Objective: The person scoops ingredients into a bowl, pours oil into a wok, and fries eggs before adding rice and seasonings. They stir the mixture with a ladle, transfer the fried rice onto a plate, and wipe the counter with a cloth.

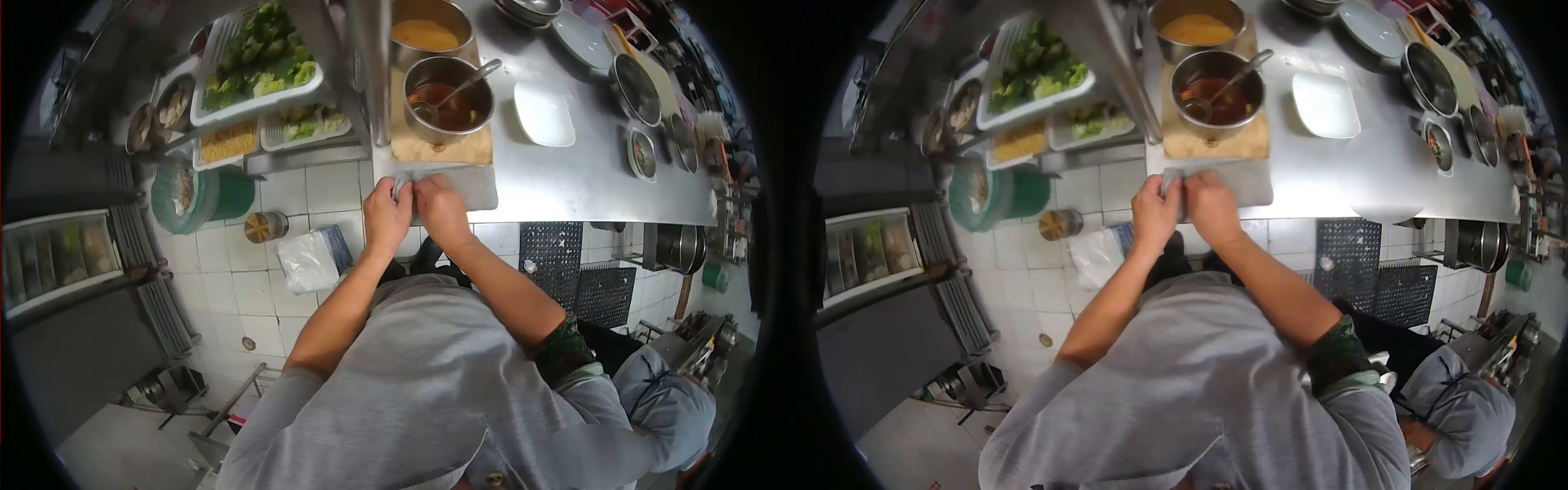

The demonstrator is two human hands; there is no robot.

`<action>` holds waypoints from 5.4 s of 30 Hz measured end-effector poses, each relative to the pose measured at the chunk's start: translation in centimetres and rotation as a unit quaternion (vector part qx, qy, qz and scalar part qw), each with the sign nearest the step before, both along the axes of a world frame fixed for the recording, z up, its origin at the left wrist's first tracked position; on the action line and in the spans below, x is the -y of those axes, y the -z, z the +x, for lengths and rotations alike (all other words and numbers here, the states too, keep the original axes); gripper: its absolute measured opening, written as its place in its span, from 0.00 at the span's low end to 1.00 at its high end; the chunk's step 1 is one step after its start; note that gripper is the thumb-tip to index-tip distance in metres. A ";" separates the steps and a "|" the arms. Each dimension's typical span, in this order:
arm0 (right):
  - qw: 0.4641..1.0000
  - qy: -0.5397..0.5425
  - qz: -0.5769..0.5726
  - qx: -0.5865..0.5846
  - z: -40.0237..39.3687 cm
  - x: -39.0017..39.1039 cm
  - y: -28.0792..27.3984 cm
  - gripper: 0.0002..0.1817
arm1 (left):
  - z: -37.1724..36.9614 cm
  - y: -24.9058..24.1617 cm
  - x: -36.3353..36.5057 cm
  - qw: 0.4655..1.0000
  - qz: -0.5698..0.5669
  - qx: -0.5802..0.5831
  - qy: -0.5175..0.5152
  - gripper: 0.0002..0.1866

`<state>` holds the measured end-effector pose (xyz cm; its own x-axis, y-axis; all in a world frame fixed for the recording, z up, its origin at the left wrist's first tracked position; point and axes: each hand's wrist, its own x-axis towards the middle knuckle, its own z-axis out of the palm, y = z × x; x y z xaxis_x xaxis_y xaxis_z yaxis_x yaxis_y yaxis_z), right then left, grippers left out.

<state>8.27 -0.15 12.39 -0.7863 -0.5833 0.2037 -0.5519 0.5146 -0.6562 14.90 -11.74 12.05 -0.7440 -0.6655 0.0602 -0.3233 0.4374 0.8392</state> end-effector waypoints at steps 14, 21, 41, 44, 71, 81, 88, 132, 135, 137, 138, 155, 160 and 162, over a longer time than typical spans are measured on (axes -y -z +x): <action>0.980 0.125 0.061 0.146 -8.3 -11.5 -3.1 0.25 | -1.7 -2.2 -3.6 0.994 0.052 0.069 0.066 0.16; 0.917 0.072 0.035 0.390 -7.7 -10.5 -2.7 0.44 | -3.7 -1.0 -2.1 0.954 -0.025 0.260 0.145 0.34; 0.934 0.151 -0.177 0.269 14.7 2.2 -14.8 0.21 | 8.2 -4.3 3.6 0.886 0.314 -0.152 0.304 0.18; 0.887 0.201 -0.257 0.326 18.5 0.8 -15.3 0.23 | 10.9 -4.6 3.1 0.911 0.212 -0.020 0.353 0.20; 0.703 0.584 -0.378 0.148 65.6 -13.5 -16.3 0.28 | 43.6 -9.9 -17.6 0.357 0.417 0.228 0.804 0.41; 0.637 0.630 -0.432 -0.101 77.3 -16.6 -24.8 0.73 | 57.4 -8.5 -25.6 0.063 0.589 0.465 0.658 0.62; 0.544 0.556 -0.596 -0.201 76.0 -17.0 -18.7 0.65 | 56.7 -8.1 -27.6 0.093 0.499 0.549 0.664 0.48; 0.081 0.818 -0.262 -0.506 124.0 -28.0 -33.9 0.10 | 94.8 -3.0 -52.0 -0.041 -0.009 0.756 0.654 0.16; 0.083 0.814 -0.275 -0.505 120.9 -27.1 -39.9 0.19 | 91.0 -11.7 -47.9 0.019 0.041 0.711 0.702 0.12; 0.103 0.806 -0.302 -0.498 120.9 -25.5 -41.5 0.18 | 88.2 -15.2 -46.8 0.019 0.042 0.715 0.698 0.12; 0.094 0.811 -0.304 -0.491 121.4 -25.8 -41.2 0.18 | 87.0 -17.7 -46.6 0.012 0.027 0.712 0.702 0.12; -0.027 0.834 -0.206 -0.512 116.5 -31.6 -37.3 0.14 | 90.4 -14.8 -49.3 0.008 0.011 0.715 0.699 0.12; 0.155 0.815 -0.154 -0.537 115.5 -27.2 -35.8 0.21 | 83.4 -11.1 -45.0 -0.043 0.166 0.627 0.760 0.15; 0.191 0.792 -0.147 -0.560 115.9 -24.9 -35.6 0.22 | 83.5 -13.9 -44.9 0.016 0.131 0.650 0.748 0.13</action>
<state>124.21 24.76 48.03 0.7050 0.3728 0.6033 0.2652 0.6503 -0.7118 98.44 33.21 25.94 0.8024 0.3058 -0.5126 0.0660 0.8081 0.5853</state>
